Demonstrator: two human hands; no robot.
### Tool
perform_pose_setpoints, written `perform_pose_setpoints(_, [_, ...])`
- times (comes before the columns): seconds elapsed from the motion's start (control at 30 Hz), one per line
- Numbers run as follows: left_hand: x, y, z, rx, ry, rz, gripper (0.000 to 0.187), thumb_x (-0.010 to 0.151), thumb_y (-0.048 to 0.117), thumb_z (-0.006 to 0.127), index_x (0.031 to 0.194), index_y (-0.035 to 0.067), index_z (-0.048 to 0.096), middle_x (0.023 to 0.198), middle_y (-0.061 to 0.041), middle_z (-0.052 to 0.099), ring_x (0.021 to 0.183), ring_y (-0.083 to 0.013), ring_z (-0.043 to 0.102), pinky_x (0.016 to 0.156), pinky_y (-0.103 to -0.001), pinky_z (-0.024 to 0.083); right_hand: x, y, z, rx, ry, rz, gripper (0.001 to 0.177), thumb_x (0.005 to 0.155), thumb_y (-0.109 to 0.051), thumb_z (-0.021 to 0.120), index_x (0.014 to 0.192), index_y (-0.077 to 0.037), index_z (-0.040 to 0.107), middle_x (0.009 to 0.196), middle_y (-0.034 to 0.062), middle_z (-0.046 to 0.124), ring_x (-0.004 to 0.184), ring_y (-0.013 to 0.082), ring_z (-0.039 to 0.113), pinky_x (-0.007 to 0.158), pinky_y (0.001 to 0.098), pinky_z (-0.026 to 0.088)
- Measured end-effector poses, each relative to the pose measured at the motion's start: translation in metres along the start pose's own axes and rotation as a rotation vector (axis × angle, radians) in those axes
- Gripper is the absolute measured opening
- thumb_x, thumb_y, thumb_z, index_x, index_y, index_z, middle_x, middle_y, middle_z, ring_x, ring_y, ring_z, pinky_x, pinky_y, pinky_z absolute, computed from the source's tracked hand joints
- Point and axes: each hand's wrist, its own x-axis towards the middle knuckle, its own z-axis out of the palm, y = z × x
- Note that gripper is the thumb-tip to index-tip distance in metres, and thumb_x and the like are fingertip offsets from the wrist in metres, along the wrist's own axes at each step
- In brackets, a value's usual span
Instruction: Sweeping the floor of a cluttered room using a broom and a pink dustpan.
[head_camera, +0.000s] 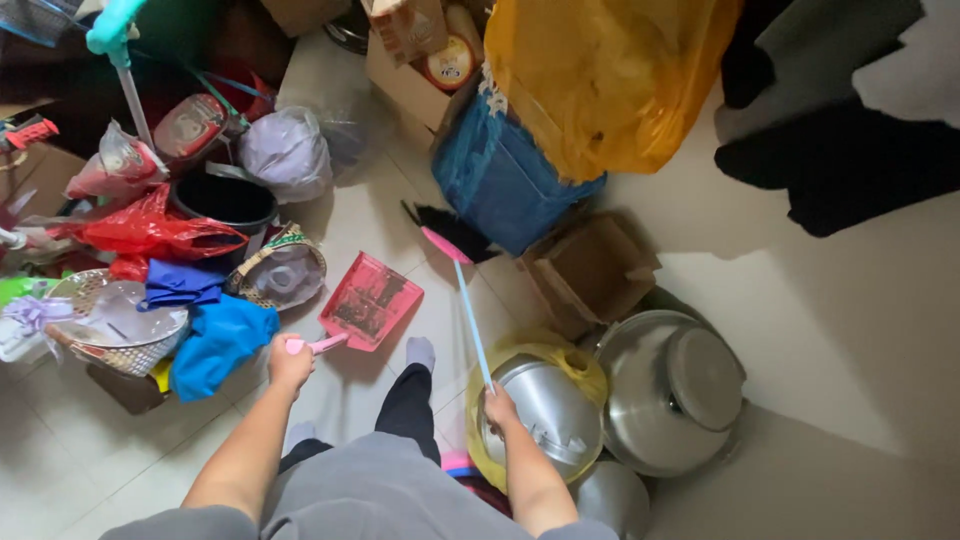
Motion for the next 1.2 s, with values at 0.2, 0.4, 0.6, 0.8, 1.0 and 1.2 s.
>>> perform_pose_setpoints(0.2, [0.005, -0.008, 0.007, 0.059, 0.000, -0.153, 0.043, 0.088, 0.008, 0.068, 0.130, 0.011, 0.061, 0.093, -0.016, 0.072, 0.063, -0.0223, 0.067, 0.051, -0.037, 0.054, 0.007, 0.032, -0.028, 0.010, 0.052, 0.019, 0.053, 0.097, -0.028, 0.057, 0.149, -0.029, 0.050, 0.098, 0.0145, 0.073, 0.069, 0.0275, 0.062, 0.056, 0.0445, 0.049])
perform_pose_setpoints(0.4, [0.008, -0.022, 0.008, 0.314, 0.120, 0.166, 0.042, 0.086, 0.025, 0.076, 0.126, 0.013, 0.070, 0.113, -0.018, 0.073, 0.102, -0.0333, 0.070, 0.090, -0.045, 0.055, -0.069, 0.026, -0.007, -0.363, 0.315, -0.107, 0.051, 0.096, -0.038, 0.048, 0.147, -0.032, 0.051, 0.135, 0.0187, 0.063, 0.127, 0.0399, 0.058, 0.108, 0.0488, 0.046])
perform_pose_setpoints(0.6, [0.026, -0.043, -0.029, 0.370, -0.038, 0.352, 0.054, 0.085, 0.030, 0.076, 0.135, 0.013, 0.065, 0.123, -0.020, 0.071, 0.115, -0.0377, 0.067, 0.098, -0.046, 0.052, -0.089, 0.035, 0.062, -0.573, 0.318, -0.282, 0.044, 0.102, -0.038, 0.046, 0.137, -0.019, 0.063, 0.121, 0.0267, 0.069, 0.117, 0.0437, 0.066, 0.104, 0.0523, 0.050])
perform_pose_setpoints(0.8, [0.076, -0.064, -0.078, 0.388, -0.235, 0.664, 0.051, 0.080, 0.042, 0.083, 0.120, 0.012, 0.073, 0.112, -0.019, 0.074, 0.106, -0.0340, 0.072, 0.093, -0.044, 0.056, -0.140, 0.098, 0.149, -0.613, 0.400, -0.251, 0.042, 0.098, -0.045, 0.045, 0.129, -0.024, 0.065, 0.115, 0.0201, 0.072, 0.110, 0.0429, 0.068, 0.095, 0.0560, 0.053])
perform_pose_setpoints(1.0, [0.113, -0.101, -0.144, 0.484, -0.366, 0.624, 0.049, 0.078, 0.037, 0.080, 0.120, 0.012, 0.071, 0.110, -0.019, 0.074, 0.103, -0.0335, 0.072, 0.089, -0.043, 0.057, -0.282, 0.161, 0.314, -0.147, 0.534, -0.189, 0.047, 0.097, -0.041, 0.053, 0.143, -0.030, 0.059, 0.116, 0.0252, 0.070, 0.110, 0.0448, 0.066, 0.095, 0.0533, 0.053])
perform_pose_setpoints(1.2, [0.097, -0.129, -0.182, 0.611, -0.359, 0.639, 0.036, 0.083, 0.031, 0.081, 0.112, 0.010, 0.074, 0.107, -0.016, 0.075, 0.096, -0.0305, 0.071, 0.084, -0.043, 0.057, -0.300, 0.307, 0.445, 0.114, 0.656, -0.238, 0.043, 0.096, -0.039, 0.060, 0.134, -0.020, 0.063, 0.111, 0.0215, 0.074, 0.107, 0.0382, 0.073, 0.089, 0.0465, 0.056])
